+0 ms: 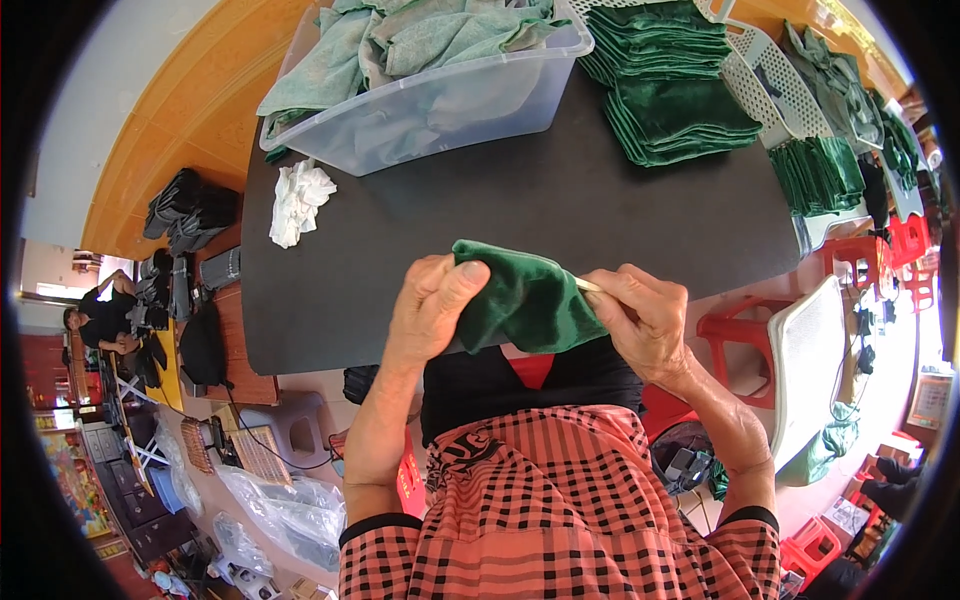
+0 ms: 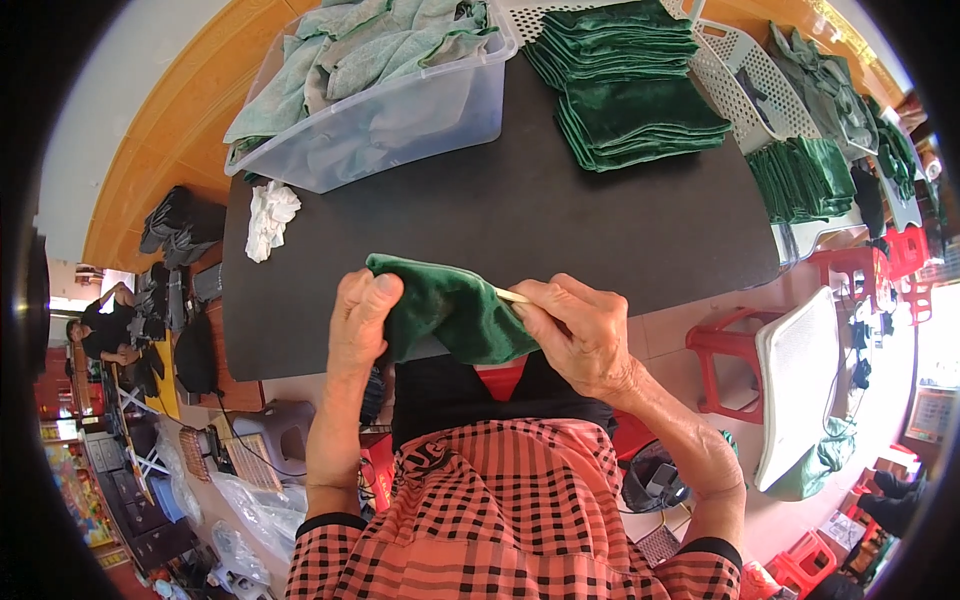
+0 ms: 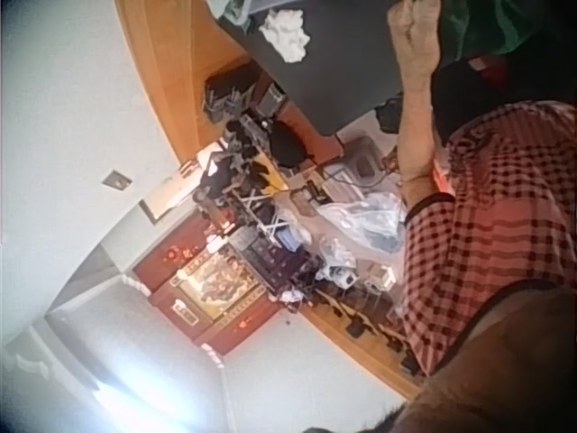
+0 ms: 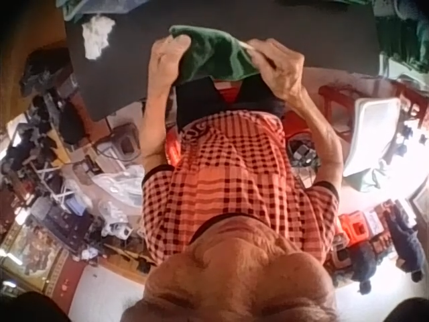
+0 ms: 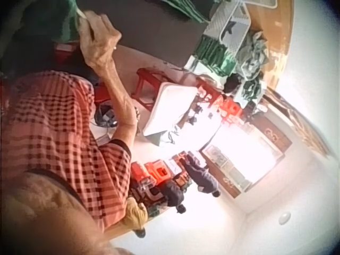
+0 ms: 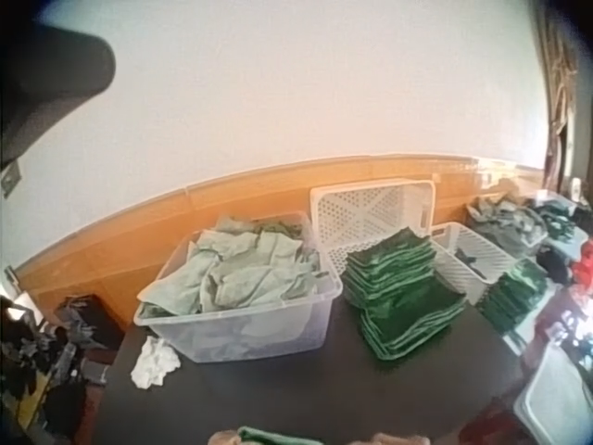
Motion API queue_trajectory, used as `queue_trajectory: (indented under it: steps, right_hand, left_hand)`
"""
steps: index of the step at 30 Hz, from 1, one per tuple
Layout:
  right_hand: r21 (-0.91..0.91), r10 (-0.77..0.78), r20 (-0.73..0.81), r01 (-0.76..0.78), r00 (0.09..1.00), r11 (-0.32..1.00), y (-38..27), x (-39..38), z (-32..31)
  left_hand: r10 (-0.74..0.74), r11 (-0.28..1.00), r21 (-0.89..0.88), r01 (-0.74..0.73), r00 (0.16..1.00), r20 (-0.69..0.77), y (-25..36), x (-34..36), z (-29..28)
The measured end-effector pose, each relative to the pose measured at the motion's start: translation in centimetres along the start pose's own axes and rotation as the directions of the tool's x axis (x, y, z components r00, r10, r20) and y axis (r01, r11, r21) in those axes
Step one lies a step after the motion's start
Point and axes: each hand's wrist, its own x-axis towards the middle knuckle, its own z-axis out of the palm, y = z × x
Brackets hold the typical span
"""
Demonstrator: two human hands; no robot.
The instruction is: Using a wooden stick to turn green leather pouches right-side out.
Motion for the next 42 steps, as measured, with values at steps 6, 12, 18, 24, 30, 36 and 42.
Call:
queue_trajectory:
  steps: [6,12,18,24,30,36,42]
  right_hand:
    - [-0.011,0.088,0.052,-0.088,0.995,0.996,-0.7,0.4,-0.5]
    - [-0.219,-0.125,0.044,0.132,0.991,0.967,0.2,0.6,-0.8]
    - [-0.111,-0.074,0.05,0.079,0.996,0.991,-0.5,1.3,-0.3]
    - [-0.145,-0.068,0.059,0.076,0.996,0.986,-0.5,0.9,-0.3]
    - [-0.193,-0.089,0.087,0.105,0.992,0.975,-0.1,0.8,-0.8]
    - [-0.071,0.004,0.087,0.002,0.996,0.997,-0.6,1.0,-0.6]
    - [-0.086,0.097,0.104,-0.089,0.99,0.992,-0.7,0.2,-0.4]
  left_hand:
    - [-0.103,0.987,-0.125,0.1,0.994,-0.017,-0.2,-0.3,-0.3]
    - [-0.232,0.922,-0.284,0.263,0.963,0.138,0.5,-0.5,-0.6]
    - [-0.252,0.892,-0.36,0.274,0.962,0.107,0.1,-1.1,-0.3]
    - [-0.268,0.866,-0.416,0.277,0.96,0.08,-0.2,-1.4,-0.3]
    - [-0.281,0.875,-0.393,0.282,0.958,0.061,-0.7,-1.6,-0.6]
    - [-0.304,0.878,-0.371,0.302,0.951,0.056,-0.4,-1.7,0.4]
    - [-0.243,0.912,-0.328,0.248,0.968,0.054,-0.9,-1.0,0.4]
